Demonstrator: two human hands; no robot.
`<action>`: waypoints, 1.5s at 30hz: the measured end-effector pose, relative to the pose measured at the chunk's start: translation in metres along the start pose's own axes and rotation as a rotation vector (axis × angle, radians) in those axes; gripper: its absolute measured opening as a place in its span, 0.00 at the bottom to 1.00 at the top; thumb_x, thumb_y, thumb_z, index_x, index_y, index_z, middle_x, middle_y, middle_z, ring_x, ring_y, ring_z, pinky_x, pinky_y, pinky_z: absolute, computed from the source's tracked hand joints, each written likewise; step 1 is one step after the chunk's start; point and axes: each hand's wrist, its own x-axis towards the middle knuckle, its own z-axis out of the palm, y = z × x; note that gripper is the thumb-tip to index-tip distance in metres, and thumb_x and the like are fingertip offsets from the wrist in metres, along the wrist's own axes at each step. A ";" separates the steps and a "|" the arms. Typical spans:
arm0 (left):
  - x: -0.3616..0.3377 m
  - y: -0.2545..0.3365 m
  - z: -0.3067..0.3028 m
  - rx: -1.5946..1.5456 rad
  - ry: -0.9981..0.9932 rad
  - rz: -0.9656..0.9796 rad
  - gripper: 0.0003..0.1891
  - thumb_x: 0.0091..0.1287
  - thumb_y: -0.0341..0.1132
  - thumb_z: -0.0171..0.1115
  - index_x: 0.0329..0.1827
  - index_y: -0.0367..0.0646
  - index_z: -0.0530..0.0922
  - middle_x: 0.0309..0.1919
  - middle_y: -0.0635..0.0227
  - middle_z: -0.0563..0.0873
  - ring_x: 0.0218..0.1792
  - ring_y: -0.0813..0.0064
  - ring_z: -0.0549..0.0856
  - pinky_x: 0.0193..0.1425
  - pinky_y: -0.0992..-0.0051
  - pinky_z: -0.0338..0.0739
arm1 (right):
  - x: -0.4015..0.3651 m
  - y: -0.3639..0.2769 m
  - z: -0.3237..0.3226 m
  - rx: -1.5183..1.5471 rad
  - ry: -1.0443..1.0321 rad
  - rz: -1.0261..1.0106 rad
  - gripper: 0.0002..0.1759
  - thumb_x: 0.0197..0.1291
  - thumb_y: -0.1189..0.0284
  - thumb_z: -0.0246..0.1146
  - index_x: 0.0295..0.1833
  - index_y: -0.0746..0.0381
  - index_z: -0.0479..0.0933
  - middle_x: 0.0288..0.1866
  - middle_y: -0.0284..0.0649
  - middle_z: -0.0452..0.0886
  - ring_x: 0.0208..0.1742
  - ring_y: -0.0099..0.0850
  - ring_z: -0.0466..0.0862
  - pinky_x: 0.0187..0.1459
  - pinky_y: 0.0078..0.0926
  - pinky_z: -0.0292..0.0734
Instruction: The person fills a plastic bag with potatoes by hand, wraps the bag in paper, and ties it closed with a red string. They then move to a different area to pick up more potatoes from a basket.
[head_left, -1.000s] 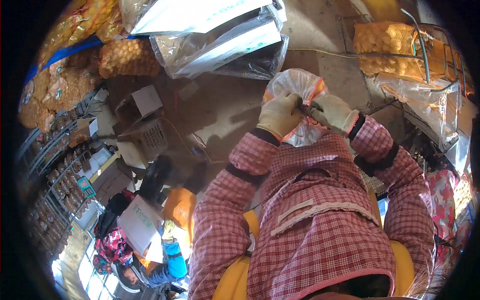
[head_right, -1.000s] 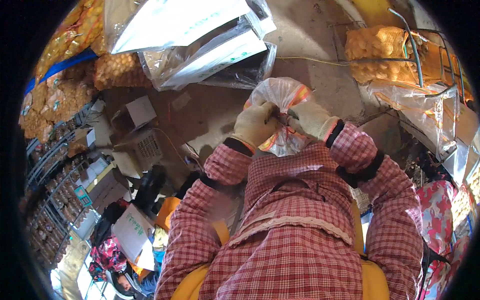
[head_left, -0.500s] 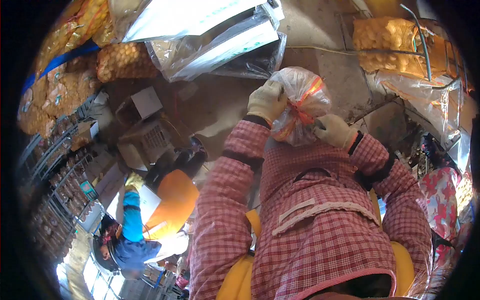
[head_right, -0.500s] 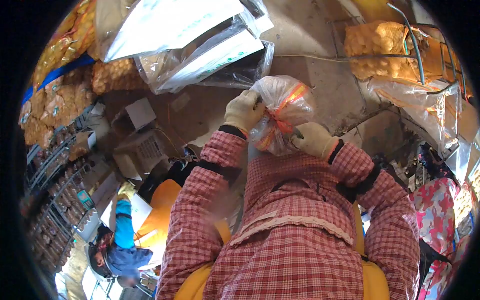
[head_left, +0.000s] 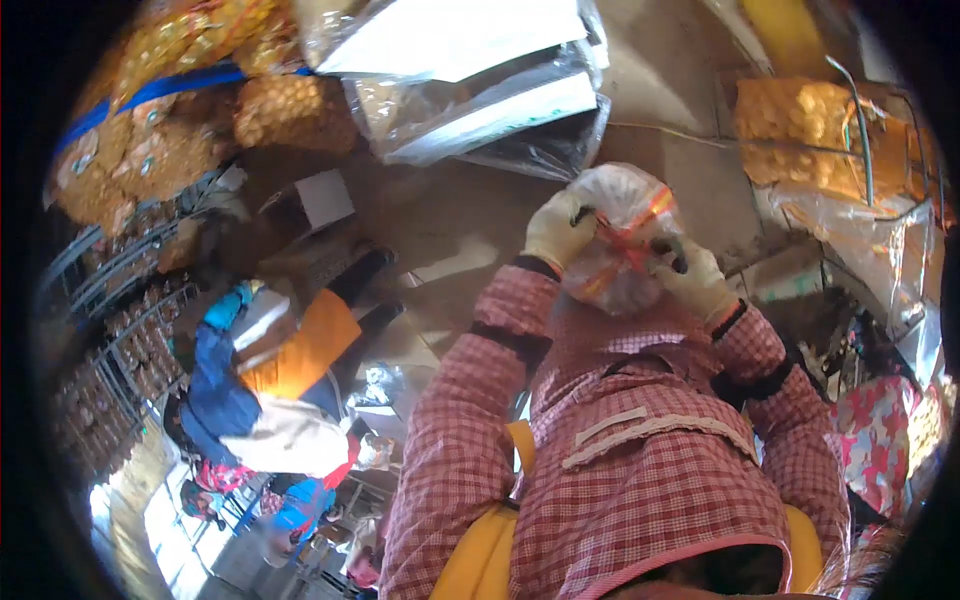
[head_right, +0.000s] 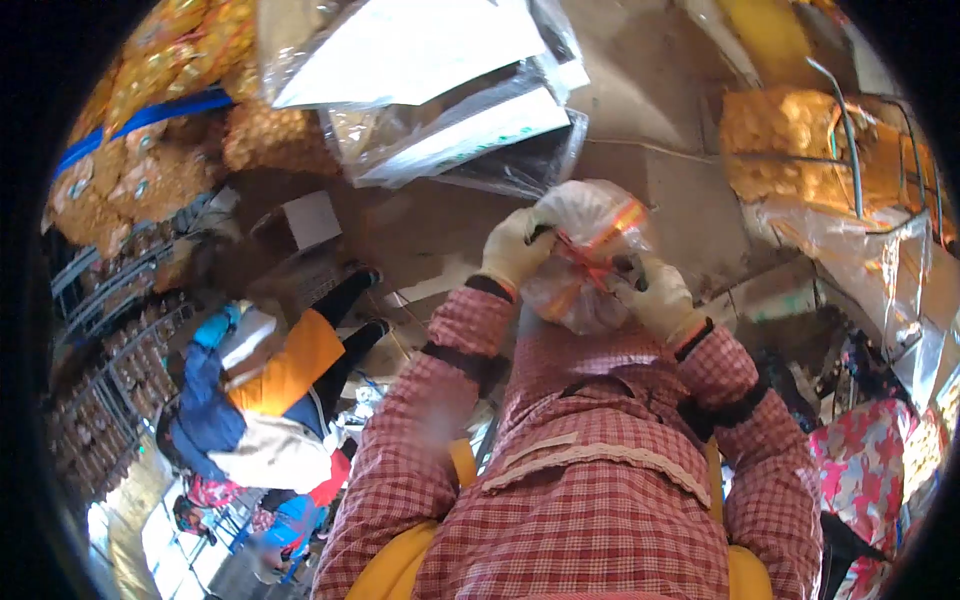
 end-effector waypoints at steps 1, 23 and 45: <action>-0.010 0.002 -0.004 -0.194 0.014 -0.133 0.15 0.59 0.35 0.64 0.50 0.44 0.82 0.44 0.58 0.86 0.45 0.60 0.85 0.51 0.64 0.79 | 0.003 -0.014 -0.002 -0.005 0.041 -0.003 0.26 0.57 0.61 0.66 0.58 0.63 0.76 0.49 0.53 0.82 0.49 0.50 0.83 0.50 0.40 0.77; -0.250 0.024 -0.003 -0.584 0.092 -0.630 0.20 0.64 0.42 0.58 0.56 0.41 0.80 0.49 0.51 0.86 0.53 0.55 0.84 0.57 0.65 0.76 | 0.043 0.022 0.057 -0.843 -0.205 0.206 0.33 0.53 0.59 0.68 0.62 0.61 0.69 0.51 0.55 0.82 0.56 0.52 0.81 0.57 0.45 0.75; -0.304 0.001 0.024 -0.808 0.306 -0.778 0.18 0.69 0.39 0.58 0.56 0.37 0.79 0.42 0.61 0.87 0.42 0.72 0.84 0.48 0.71 0.78 | 0.047 0.004 0.088 -1.071 -0.481 0.004 0.32 0.52 0.73 0.64 0.67 0.57 0.70 0.65 0.51 0.73 0.65 0.50 0.75 0.62 0.43 0.72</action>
